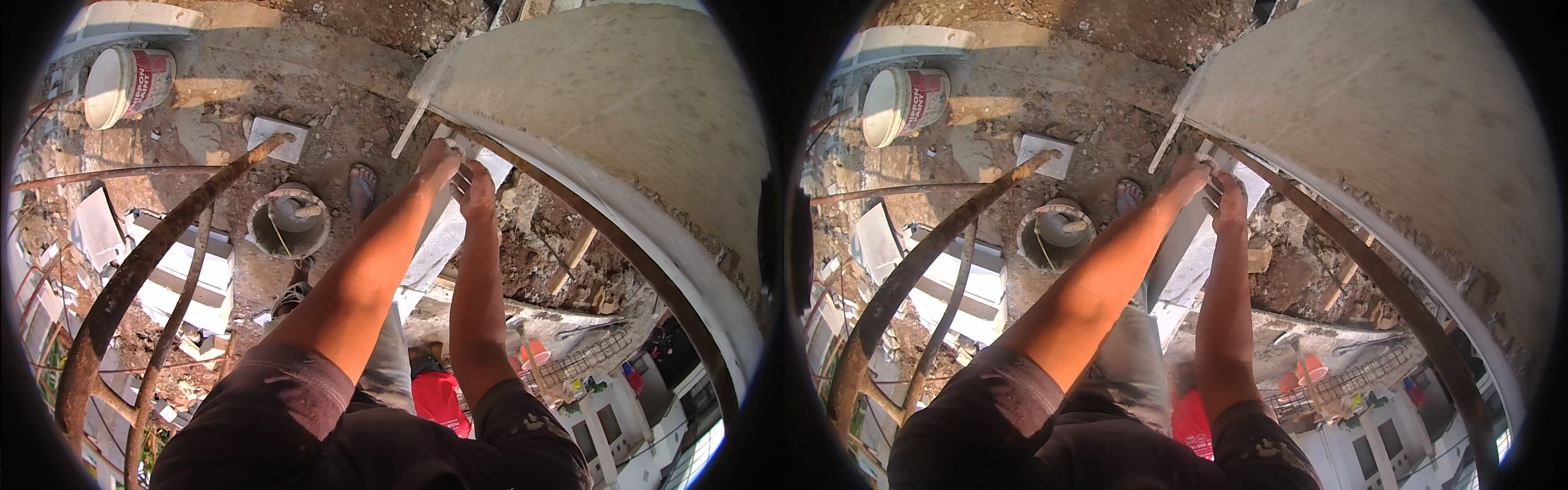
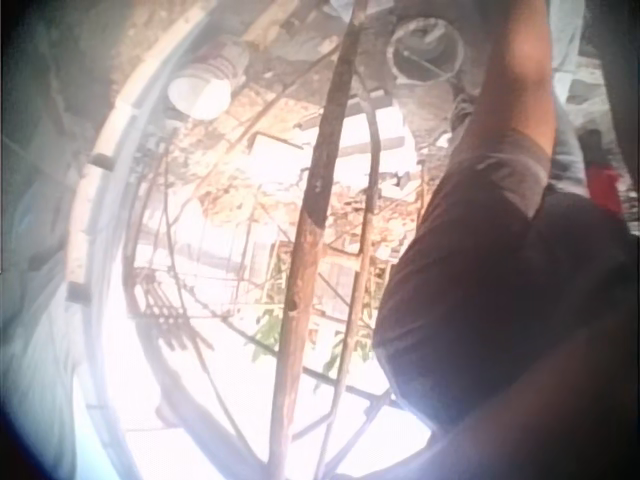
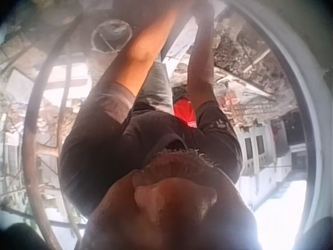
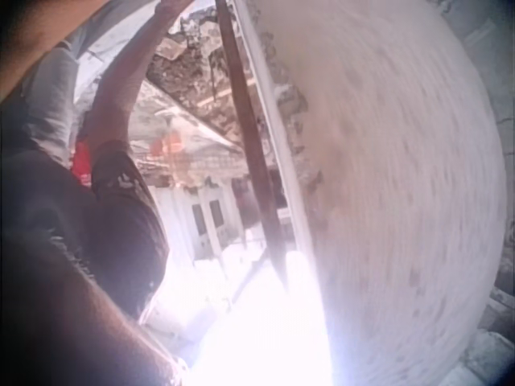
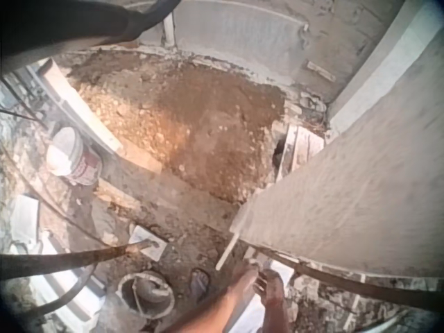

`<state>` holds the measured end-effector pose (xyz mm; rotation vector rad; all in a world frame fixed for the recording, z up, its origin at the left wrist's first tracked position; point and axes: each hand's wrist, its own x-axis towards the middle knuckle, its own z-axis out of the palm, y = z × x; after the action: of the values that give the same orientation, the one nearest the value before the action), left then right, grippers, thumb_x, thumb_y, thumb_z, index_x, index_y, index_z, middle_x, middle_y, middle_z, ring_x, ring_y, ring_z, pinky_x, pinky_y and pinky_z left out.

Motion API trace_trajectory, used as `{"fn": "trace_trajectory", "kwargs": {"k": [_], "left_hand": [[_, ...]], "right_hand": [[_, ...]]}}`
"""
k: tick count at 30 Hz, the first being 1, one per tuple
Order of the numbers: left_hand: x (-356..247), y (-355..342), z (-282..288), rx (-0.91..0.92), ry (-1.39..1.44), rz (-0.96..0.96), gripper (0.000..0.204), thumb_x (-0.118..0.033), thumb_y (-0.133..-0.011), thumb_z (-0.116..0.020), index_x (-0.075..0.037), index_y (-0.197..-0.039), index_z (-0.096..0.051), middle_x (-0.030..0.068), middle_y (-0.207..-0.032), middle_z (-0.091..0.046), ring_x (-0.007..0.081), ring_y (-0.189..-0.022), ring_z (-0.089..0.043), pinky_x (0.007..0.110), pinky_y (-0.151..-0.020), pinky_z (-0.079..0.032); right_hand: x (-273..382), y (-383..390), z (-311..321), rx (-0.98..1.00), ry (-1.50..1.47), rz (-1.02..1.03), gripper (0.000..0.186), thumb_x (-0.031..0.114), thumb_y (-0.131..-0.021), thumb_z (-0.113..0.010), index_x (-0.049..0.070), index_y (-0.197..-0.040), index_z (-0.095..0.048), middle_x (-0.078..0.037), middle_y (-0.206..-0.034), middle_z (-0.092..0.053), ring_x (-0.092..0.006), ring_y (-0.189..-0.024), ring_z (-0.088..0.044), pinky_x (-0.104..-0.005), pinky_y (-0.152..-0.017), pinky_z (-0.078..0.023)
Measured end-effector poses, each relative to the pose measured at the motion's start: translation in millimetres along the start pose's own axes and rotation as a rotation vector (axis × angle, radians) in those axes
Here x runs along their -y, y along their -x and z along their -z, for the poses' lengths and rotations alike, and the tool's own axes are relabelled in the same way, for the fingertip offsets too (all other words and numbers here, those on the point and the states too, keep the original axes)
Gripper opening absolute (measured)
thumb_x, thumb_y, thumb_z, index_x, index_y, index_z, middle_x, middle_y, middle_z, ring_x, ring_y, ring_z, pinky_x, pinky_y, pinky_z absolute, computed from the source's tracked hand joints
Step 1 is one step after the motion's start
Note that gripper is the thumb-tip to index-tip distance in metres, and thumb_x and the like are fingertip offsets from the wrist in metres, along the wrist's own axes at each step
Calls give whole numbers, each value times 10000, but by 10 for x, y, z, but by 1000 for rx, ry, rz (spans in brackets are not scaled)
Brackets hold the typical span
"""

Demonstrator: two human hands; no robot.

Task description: The person scoops mortar from a bucket with a trowel and applies it to a white rectangular tile. They place the tile onto a low wall, adjust its position, and tap it with the trowel to secure it. The person repeats this process with additional tiles along the wall.

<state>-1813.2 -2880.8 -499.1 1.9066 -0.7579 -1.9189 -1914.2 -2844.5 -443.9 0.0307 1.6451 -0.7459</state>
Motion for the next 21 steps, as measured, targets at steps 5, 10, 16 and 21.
{"fn": "trace_trajectory", "kwargs": {"k": [5,10,16,21], "left_hand": [[70,-164,113,-9,15,-63,285,-249,-887,-661,-45,-1080,-709,203,-951,-724,346,-863,-709,405,-768,-547],[-211,44,151,106,198,-55,213,-202,-959,-623,-16,-1035,-692,88,-828,-708,152,-733,-657,319,-654,-495],[-181,-182,330,133,-71,-113,204,-207,-967,-608,-19,-1021,-668,64,-825,-647,151,-645,-590,328,-645,-526],[-252,-104,171,140,7,-3,200,-197,-958,-609,-23,-1033,-670,45,-738,-605,153,-613,-560,339,-574,-507]], "right_hand": [[124,-306,61,-50,-139,265,199,133,-898,-710,139,-1057,-589,-57,-1044,-657,-239,-974,-654,-416,-850,-540],[-162,107,39,22,-511,450,91,106,-947,-664,135,-992,-590,-72,-988,-686,-215,-887,-681,-375,-815,-587],[-193,338,3,262,-201,252,86,160,-955,-672,171,-960,-587,4,-1008,-704,-174,-956,-673,-394,-822,-555],[396,301,243,455,-318,140,87,224,-983,-636,142,-972,-612,-24,-987,-705,-158,-1004,-662,-436,-960,-501]]}}
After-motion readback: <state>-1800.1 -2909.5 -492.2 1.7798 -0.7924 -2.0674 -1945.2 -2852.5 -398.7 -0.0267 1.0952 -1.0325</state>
